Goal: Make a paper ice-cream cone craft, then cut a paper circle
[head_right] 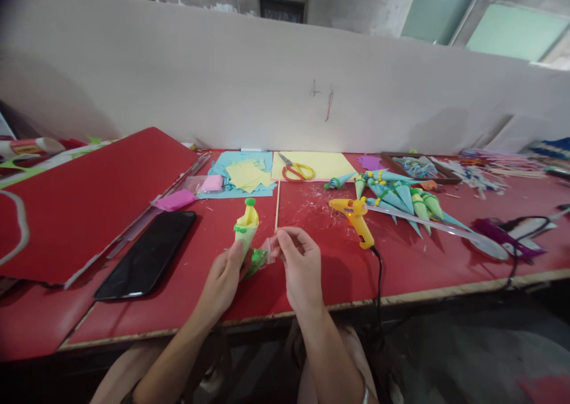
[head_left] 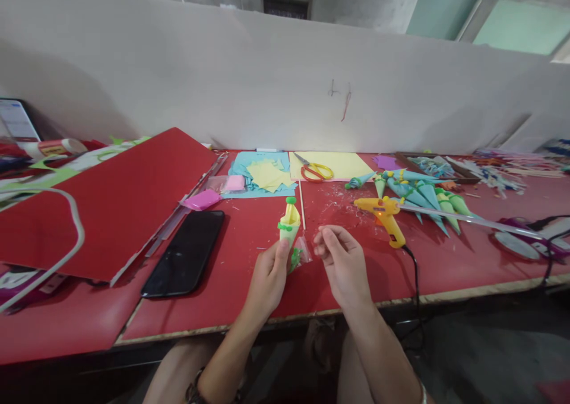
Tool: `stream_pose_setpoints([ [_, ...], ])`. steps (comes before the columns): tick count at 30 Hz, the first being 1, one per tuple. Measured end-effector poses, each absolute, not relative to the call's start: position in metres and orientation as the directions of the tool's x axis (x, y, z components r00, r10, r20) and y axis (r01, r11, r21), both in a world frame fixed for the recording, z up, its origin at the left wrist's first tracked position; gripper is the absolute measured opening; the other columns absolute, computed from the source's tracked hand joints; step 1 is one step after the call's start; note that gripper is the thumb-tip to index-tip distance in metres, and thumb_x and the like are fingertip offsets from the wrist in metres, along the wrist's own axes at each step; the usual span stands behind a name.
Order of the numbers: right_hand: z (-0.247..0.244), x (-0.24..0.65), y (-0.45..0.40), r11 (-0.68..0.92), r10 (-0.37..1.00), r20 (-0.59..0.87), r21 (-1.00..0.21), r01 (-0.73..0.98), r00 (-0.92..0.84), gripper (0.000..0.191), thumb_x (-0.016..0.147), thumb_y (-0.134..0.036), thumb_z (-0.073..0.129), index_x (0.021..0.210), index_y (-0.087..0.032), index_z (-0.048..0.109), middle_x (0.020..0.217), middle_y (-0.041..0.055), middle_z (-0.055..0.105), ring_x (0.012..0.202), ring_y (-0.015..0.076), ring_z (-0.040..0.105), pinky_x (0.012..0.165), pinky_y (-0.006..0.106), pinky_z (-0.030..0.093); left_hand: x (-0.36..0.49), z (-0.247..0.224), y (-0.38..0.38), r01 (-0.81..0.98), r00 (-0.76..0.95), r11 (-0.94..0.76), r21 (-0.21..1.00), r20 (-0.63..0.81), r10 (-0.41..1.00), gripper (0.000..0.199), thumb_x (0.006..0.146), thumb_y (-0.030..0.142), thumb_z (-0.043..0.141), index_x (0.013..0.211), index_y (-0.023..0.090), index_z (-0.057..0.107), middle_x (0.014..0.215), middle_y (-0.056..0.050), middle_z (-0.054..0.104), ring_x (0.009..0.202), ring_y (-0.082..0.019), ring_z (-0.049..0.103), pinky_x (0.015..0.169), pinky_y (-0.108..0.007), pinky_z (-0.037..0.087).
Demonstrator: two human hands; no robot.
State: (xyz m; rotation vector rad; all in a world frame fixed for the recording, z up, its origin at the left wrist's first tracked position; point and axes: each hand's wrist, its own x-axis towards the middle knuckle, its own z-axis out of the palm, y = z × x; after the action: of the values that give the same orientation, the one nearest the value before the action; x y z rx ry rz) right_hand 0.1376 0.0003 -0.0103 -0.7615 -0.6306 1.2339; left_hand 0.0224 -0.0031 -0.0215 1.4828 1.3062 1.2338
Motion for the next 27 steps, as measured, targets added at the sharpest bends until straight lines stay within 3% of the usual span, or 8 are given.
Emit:
stream_pose_setpoints([
  [4,-0.0109,0.1372,0.0005,0.060,0.987,-0.047,-0.787,-0.615,0.156,0.014,0.062,-0.022,0.071,0.074,-0.017,0.068,0.061,-0.0015,0.065,0.046,0.0058,0.052,0.047,0.019,0.047,0.0228,-0.0239,-0.0030,0.212,0.022,-0.172,0.962,0.171,0.985,0.049,0.081,0.062,0.027,0.054,0.021,0.031,0.048,0.006,0.028,0.044,-0.009,0.026,0.043,-0.025,0.021],
  [10,-0.0152,0.1386,0.0027,0.028,0.989,-0.078,-0.732,-0.681,0.125,0.021,0.065,-0.022,0.070,0.085,-0.018,0.068,0.080,0.0033,0.071,0.064,0.0092,0.063,0.063,0.022,0.053,0.0253,-0.0238,-0.0046,0.201,0.052,-0.185,0.962,0.178,0.983,0.047,0.083,0.059,0.027,0.056,0.021,0.033,0.049,0.005,0.030,0.045,-0.009,0.028,0.043,-0.024,0.022],
  [18,-0.0129,0.1373,0.0006,0.083,0.983,-0.045,-0.759,-0.646,0.178,0.015,0.064,-0.028,0.072,0.066,-0.017,0.061,0.059,-0.0020,0.064,0.050,0.0073,0.057,0.050,0.018,0.048,0.0248,-0.0255,-0.0034,0.232,0.052,-0.187,0.955,0.180,0.982,0.047,0.082,0.060,0.025,0.056,0.021,0.029,0.049,0.005,0.029,0.044,-0.009,0.027,0.042,-0.024,0.021],
  [21,-0.0121,0.1368,0.0005,0.073,0.987,-0.038,-0.763,-0.642,0.157,0.015,0.060,-0.023,0.074,0.069,-0.018,0.063,0.063,-0.0014,0.066,0.053,0.0081,0.058,0.049,0.018,0.047,0.0246,-0.0262,-0.0034,0.221,0.055,-0.193,0.956,0.185,0.981,0.047,0.083,0.059,0.026,0.056,0.021,0.031,0.050,0.005,0.030,0.045,-0.009,0.028,0.042,-0.024,0.022],
  [27,-0.0131,0.1386,0.0010,0.076,0.983,-0.057,-0.744,-0.664,0.177,0.015,0.070,-0.032,0.066,0.072,-0.017,0.066,0.065,0.0003,0.065,0.057,0.0077,0.057,0.055,0.019,0.047,0.0250,-0.0248,-0.0042,0.221,0.061,-0.207,0.953,0.198,0.978,0.046,0.084,0.056,0.027,0.055,0.021,0.030,0.049,0.006,0.029,0.045,-0.009,0.027,0.043,-0.024,0.022],
])
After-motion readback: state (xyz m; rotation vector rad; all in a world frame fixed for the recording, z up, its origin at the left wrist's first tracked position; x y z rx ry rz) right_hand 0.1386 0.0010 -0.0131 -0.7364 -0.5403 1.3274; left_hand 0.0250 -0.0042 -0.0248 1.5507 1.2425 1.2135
